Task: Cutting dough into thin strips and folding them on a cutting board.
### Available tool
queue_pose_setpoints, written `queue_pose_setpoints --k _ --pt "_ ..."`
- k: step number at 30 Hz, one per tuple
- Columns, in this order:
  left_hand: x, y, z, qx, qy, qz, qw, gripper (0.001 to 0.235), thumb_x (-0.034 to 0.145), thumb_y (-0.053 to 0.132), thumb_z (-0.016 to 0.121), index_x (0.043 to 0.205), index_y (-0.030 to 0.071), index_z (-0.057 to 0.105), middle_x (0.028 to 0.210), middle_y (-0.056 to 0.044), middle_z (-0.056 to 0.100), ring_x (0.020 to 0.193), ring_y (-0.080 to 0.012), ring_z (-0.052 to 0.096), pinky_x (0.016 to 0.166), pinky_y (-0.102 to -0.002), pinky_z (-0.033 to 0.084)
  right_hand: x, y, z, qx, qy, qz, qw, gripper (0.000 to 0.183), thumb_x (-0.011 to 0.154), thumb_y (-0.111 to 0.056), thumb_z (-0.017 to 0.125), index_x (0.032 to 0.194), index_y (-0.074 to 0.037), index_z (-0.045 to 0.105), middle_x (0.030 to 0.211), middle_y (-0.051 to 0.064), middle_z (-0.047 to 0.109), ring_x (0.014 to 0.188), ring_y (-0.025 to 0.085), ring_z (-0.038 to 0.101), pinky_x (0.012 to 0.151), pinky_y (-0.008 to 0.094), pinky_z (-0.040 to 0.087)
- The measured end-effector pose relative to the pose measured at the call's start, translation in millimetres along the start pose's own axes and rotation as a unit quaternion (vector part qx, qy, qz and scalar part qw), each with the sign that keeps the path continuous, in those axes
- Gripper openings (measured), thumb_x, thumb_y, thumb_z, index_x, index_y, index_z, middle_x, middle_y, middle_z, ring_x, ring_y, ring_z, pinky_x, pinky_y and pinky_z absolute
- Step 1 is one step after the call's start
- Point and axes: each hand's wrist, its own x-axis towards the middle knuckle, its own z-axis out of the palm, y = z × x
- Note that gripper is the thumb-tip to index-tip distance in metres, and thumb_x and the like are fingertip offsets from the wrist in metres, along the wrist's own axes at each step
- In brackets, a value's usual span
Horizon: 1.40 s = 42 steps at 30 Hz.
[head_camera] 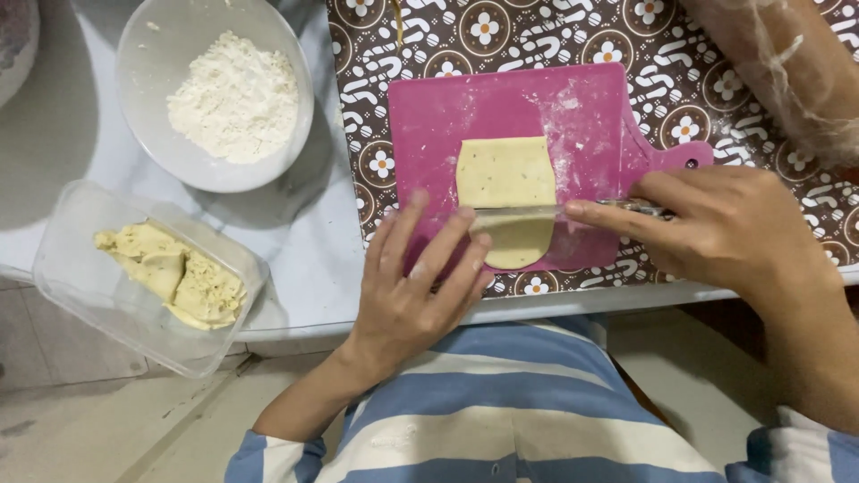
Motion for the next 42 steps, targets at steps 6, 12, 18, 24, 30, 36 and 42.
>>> queue_pose_setpoints --k 6,12,18,24,30,36,42 --pt "-7.4 18.3 15.7 0.090 0.073 -0.018 0.993 0.031 0.108 0.053 0.072 0.129 0.031 0.072 0.139 -0.004 0.043 0.128 -0.0267 0.041 0.100 -0.040 0.058 1.3 25.2 6.2 0.029 0.062 0.047 0.997 0.067 0.098 0.002 0.074 0.148 -0.042 0.065 0.088 -0.003 0.068 0.063 0.014 0.058 0.049 0.031 0.045" --pt "19.2 24.0 17.5 -0.044 -0.046 0.069 0.996 0.022 0.109 0.032 0.062 0.118 0.014 0.071 0.125 -0.006 0.063 0.114 -0.0229 0.060 0.096 -0.038 0.051 20.5 44.4 23.4 0.198 0.141 0.144 0.959 0.050 0.111 0.017 0.067 0.160 0.005 0.064 0.087 0.015 0.056 0.067 0.030 0.047 0.061 0.043 0.041" --pt "25.5 28.8 26.1 0.011 -0.142 0.065 0.988 0.038 0.104 0.012 0.057 0.141 0.018 0.062 0.127 -0.006 0.062 0.107 -0.0237 0.058 0.083 -0.039 0.051 38.0 39.5 31.4 0.257 0.193 0.118 0.940 0.057 0.106 0.023 0.061 0.161 0.009 0.054 0.097 0.025 0.061 0.074 0.036 0.052 0.067 0.046 0.044" --pt "38.9 13.9 24.7 -0.034 -0.192 0.104 0.975 0.036 0.098 0.005 0.058 0.132 0.016 0.058 0.119 -0.009 0.057 0.097 -0.0242 0.055 0.074 -0.037 0.045 37.9 38.0 43.1 0.256 0.205 0.133 0.935 0.058 0.109 0.018 0.064 0.163 0.002 0.050 0.093 0.021 0.060 0.077 0.035 0.055 0.067 0.046 0.045" --pt "49.5 11.1 20.6 -0.024 -0.180 0.132 0.974 0.021 0.101 0.007 0.057 0.120 0.013 0.061 0.105 -0.006 0.057 0.089 -0.0219 0.054 0.072 -0.036 0.046 40.6 38.3 52.8 0.266 0.225 0.117 0.930 0.064 0.106 0.022 0.062 0.165 0.001 0.047 0.104 0.024 0.069 0.086 0.036 0.062 0.075 0.046 0.053" --pt "52.7 11.0 17.9 -0.049 -0.082 0.105 0.990 0.004 0.103 0.008 0.065 0.102 0.012 0.064 0.092 -0.005 0.062 0.079 -0.0191 0.057 0.067 -0.032 0.047 38.5 38.0 58.0 0.242 0.216 0.122 0.938 0.065 0.108 0.016 0.068 0.167 -0.002 0.046 0.104 0.023 0.070 0.081 0.034 0.061 0.067 0.046 0.052" --pt "43.6 8.0 10.6 -0.138 -0.076 0.035 0.987 0.002 0.102 0.007 0.071 0.102 0.009 0.070 0.096 -0.008 0.064 0.079 -0.0238 0.063 0.064 -0.036 0.047 39.1 36.2 56.7 0.252 0.223 0.124 0.934 0.065 0.104 0.022 0.063 0.165 0.003 0.049 0.101 0.025 0.069 0.081 0.038 0.061 0.070 0.048 0.051"
